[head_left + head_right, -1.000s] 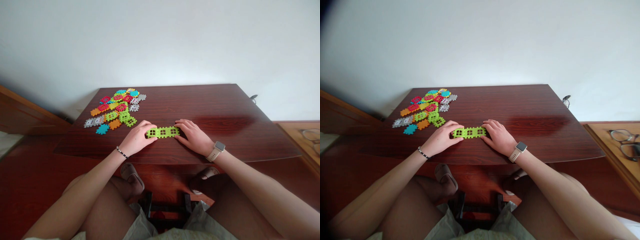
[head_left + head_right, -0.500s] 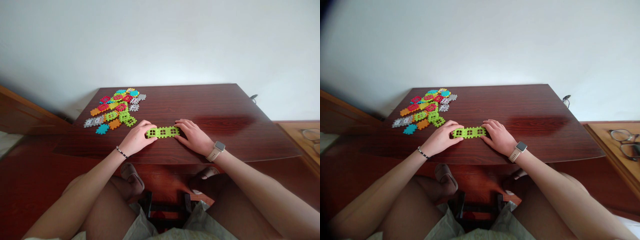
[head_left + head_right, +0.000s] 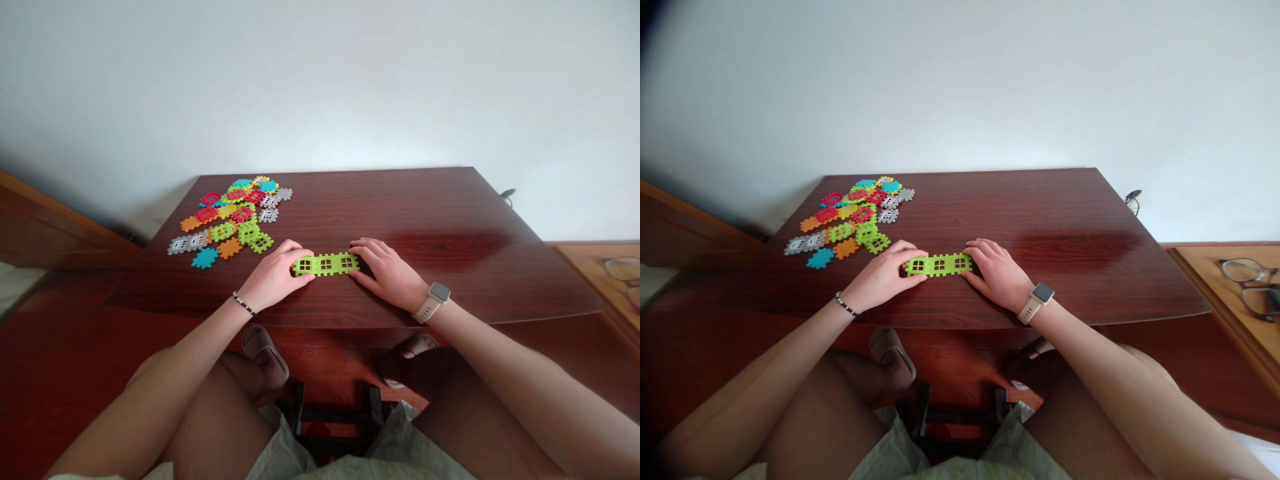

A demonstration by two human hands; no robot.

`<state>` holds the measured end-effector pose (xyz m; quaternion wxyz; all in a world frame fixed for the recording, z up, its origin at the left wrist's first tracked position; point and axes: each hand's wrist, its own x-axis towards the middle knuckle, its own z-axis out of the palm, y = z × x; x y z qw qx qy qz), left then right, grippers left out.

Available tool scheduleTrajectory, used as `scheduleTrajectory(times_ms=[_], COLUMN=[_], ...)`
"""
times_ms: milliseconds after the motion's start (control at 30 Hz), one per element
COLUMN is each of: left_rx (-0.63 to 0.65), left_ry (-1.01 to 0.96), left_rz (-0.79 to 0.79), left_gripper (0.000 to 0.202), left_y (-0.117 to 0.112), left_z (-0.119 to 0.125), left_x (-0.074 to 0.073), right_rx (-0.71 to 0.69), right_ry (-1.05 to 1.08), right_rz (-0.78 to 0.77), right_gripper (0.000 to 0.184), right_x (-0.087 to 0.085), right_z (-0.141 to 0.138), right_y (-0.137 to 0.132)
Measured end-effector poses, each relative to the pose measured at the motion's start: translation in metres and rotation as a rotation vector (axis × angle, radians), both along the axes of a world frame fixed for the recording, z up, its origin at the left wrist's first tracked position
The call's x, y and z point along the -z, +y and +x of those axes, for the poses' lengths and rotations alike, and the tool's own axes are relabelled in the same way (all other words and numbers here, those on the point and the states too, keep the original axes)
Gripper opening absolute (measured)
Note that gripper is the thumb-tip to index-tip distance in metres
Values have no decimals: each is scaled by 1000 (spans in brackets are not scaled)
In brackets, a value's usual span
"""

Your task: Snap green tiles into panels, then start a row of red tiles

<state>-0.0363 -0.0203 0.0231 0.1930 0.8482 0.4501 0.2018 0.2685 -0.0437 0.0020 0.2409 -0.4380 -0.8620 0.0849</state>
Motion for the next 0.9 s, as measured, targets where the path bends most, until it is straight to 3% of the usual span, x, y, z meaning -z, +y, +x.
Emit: scheduleTrajectory(times_ms=[900], left_rx=[-1], left_ry=[44], left_rz=[29], left_gripper=[36], left_y=[-1], left_z=[1], left_x=[0], right_rx=[6], right_ry=[-11], right_rz=[5], right_gripper=[35], right_x=[-1], right_z=[-1], right_y=[0])
